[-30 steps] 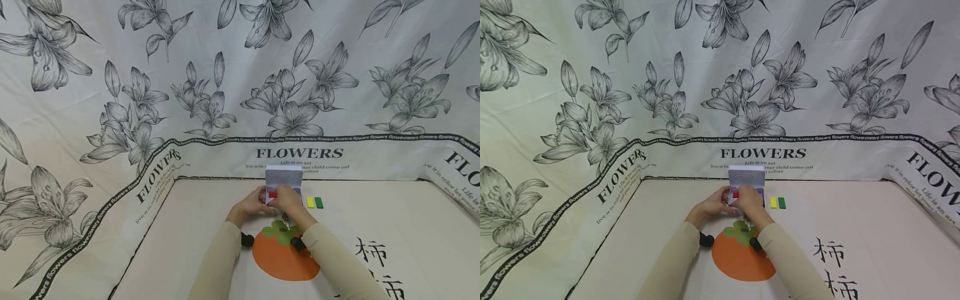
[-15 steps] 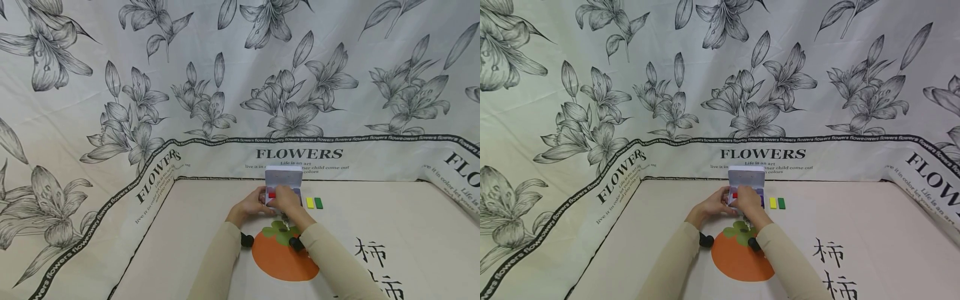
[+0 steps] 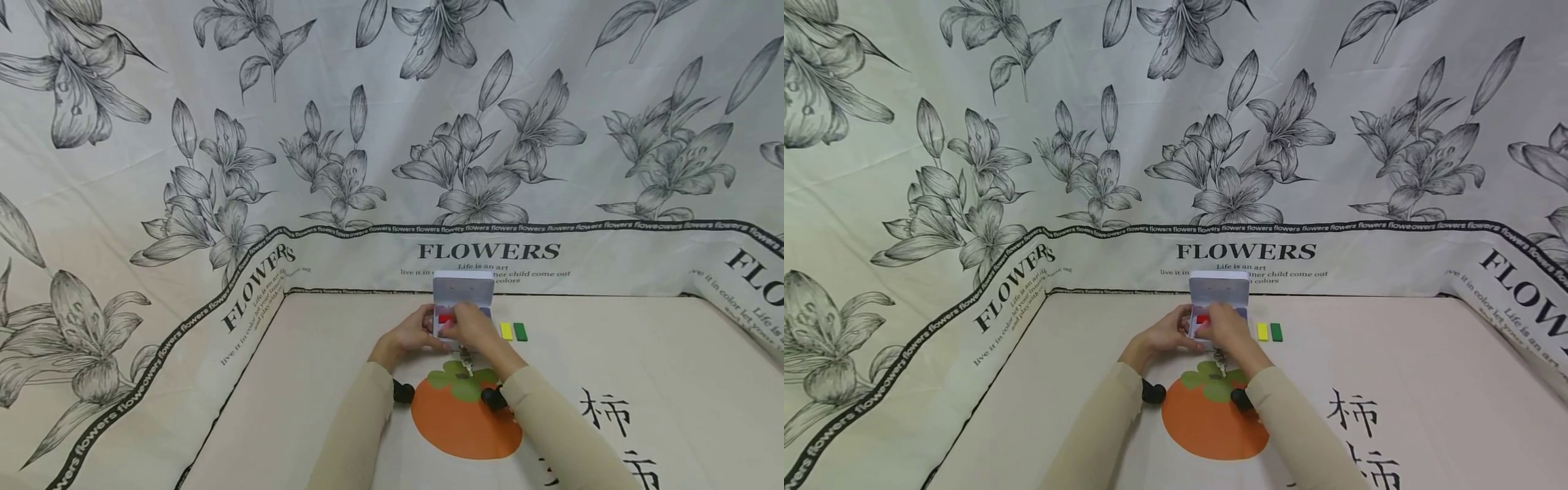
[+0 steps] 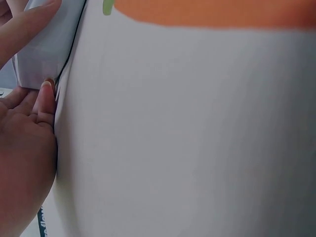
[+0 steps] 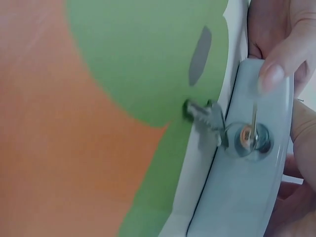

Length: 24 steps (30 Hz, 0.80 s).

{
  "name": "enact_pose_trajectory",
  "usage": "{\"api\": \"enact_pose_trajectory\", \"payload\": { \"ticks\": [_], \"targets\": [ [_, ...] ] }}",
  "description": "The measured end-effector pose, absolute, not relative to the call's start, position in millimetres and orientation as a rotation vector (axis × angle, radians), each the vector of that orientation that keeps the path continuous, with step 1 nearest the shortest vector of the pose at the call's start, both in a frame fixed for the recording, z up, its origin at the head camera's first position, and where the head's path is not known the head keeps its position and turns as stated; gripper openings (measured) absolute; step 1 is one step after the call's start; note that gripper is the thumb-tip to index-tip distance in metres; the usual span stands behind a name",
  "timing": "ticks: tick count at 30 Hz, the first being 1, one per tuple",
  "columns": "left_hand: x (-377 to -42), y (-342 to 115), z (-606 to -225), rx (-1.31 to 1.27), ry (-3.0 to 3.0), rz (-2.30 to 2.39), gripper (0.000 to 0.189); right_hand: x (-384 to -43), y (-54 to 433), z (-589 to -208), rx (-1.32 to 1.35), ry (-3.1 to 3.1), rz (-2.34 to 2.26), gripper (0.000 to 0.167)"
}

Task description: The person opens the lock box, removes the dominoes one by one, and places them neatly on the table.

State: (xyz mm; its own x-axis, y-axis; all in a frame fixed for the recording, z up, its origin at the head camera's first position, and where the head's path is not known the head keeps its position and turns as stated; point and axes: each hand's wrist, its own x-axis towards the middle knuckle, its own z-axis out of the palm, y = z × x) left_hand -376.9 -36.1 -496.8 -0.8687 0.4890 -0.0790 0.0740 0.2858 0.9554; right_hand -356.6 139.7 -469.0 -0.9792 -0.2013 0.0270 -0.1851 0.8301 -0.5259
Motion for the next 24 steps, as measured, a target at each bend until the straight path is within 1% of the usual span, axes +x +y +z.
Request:
{"api": "enact_pose_trajectory", "payload": {
  "ticks": [4,10,16,24],
  "targets": [
    [-376.6,-36.1,-496.5,0.494,2.214,1.59,0.094,-355.6,145.2,-469.5,-0.343,2.988,-0.856,0.024],
    [-377.6,-35.9,-497.3,0.496,2.223,1.591,0.095,-355.5,149.7,-470.8,-0.408,3.004,-0.885,0.021],
    [-376.5,-35.9,-496.4,0.495,2.228,1.576,0.095,-356.6,152.5,-471.4,-0.451,3.018,-0.905,0.026],
    [-377.6,-35.7,-496.0,0.506,2.22,1.58,0.095,-357.8,156.3,-472.0,-0.487,3.024,-0.958,0.027]
  ]
}}
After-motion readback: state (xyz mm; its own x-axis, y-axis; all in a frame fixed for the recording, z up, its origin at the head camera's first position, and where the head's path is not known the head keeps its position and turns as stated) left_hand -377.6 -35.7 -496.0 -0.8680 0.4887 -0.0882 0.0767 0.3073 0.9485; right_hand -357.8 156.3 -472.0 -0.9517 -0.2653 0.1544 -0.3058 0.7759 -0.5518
